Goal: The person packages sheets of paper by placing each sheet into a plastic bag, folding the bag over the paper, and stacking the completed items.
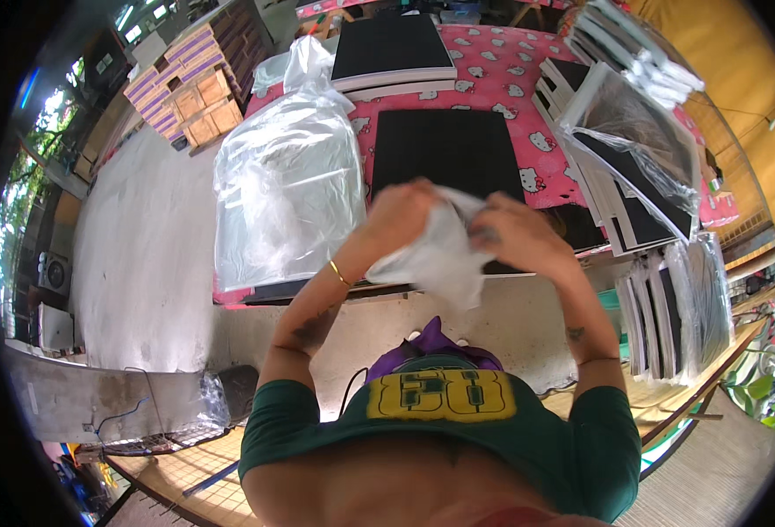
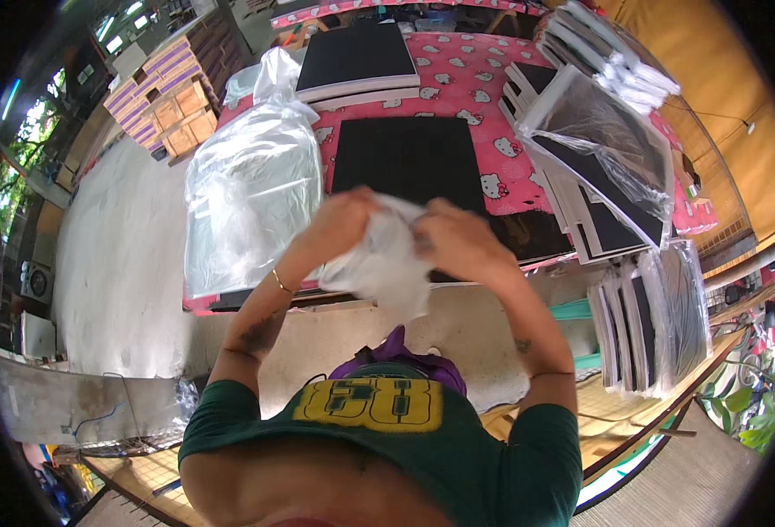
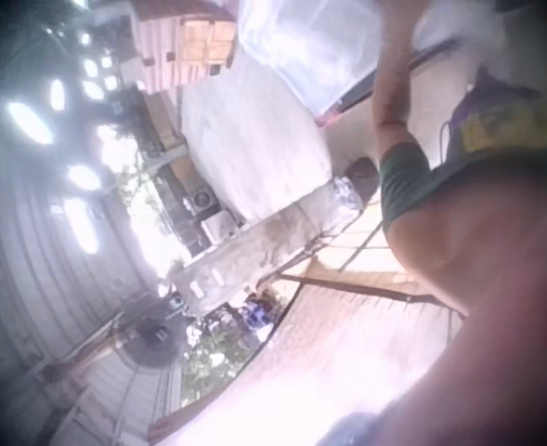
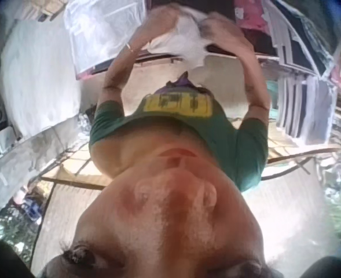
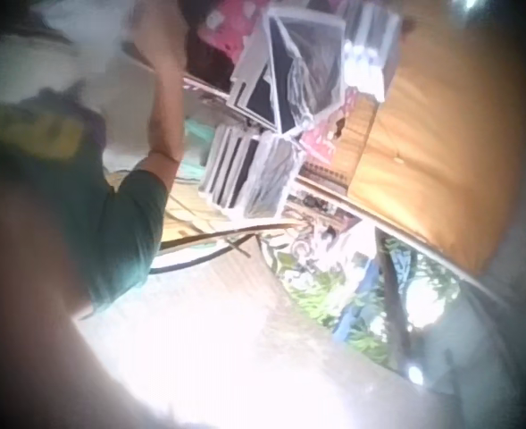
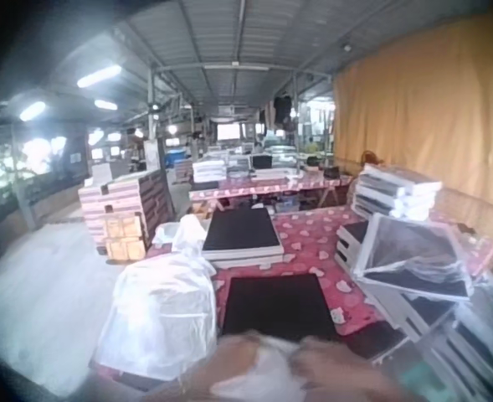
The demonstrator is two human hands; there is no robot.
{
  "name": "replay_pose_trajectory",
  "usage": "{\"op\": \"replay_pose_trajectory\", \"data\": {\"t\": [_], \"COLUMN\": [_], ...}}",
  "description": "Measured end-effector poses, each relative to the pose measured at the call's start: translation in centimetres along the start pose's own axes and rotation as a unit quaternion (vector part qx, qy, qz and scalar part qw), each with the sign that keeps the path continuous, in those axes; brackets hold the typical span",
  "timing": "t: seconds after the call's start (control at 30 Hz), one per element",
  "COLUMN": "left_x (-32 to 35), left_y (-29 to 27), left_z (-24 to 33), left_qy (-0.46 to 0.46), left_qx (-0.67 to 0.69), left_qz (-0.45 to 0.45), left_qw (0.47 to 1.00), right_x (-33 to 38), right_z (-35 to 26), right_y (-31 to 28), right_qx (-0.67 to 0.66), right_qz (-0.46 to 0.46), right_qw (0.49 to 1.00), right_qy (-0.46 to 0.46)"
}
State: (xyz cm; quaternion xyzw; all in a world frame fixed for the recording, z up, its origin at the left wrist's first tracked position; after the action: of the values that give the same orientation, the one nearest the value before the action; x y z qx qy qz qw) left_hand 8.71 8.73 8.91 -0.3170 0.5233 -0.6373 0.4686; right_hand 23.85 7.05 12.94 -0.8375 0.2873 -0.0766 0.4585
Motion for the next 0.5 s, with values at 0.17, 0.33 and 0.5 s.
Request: {"op": "replay_pose_trajectory", "data": {"t": [0.17, 0.33, 0.5], "left_x": [1.2, 6.1, 7.2], "left_y": [-2.7, -6.6, -7.6], "left_z": [-4.8, -9.0, -8.3], "left_qy": [-0.146, -0.11, -0.088], "left_qx": [-0.044, -0.088, 0.083], "left_qz": [0.061, -0.024, -0.114], "left_qw": [0.986, 0.99, 0.986], "right_x": [6.7, 10.1, 11.1], "right_z": [12.7, 13.6, 15.0], "right_y": [-1.9, -3.9, -6.3], "right_qx": [0.188, 0.056, -0.453], "right_qz": [0.132, 0.02, 0.198], "right_qw": [0.951, 0.947, 0.869], "right_qy": [0.209, 0.317, 0.004]}}
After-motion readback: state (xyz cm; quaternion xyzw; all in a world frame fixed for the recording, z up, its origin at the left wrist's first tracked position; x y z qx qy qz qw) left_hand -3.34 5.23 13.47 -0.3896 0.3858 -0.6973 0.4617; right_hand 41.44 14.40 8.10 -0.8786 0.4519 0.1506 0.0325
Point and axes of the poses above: each hand's wrist, its own x-axis away from the middle knuckle, its own y-axis out of the palm, z = x × y, the point moved 8 cm from there along -x, towards the middle knuckle, and after that the axes turned 10 degrees about -x, right-handed, at the moved point
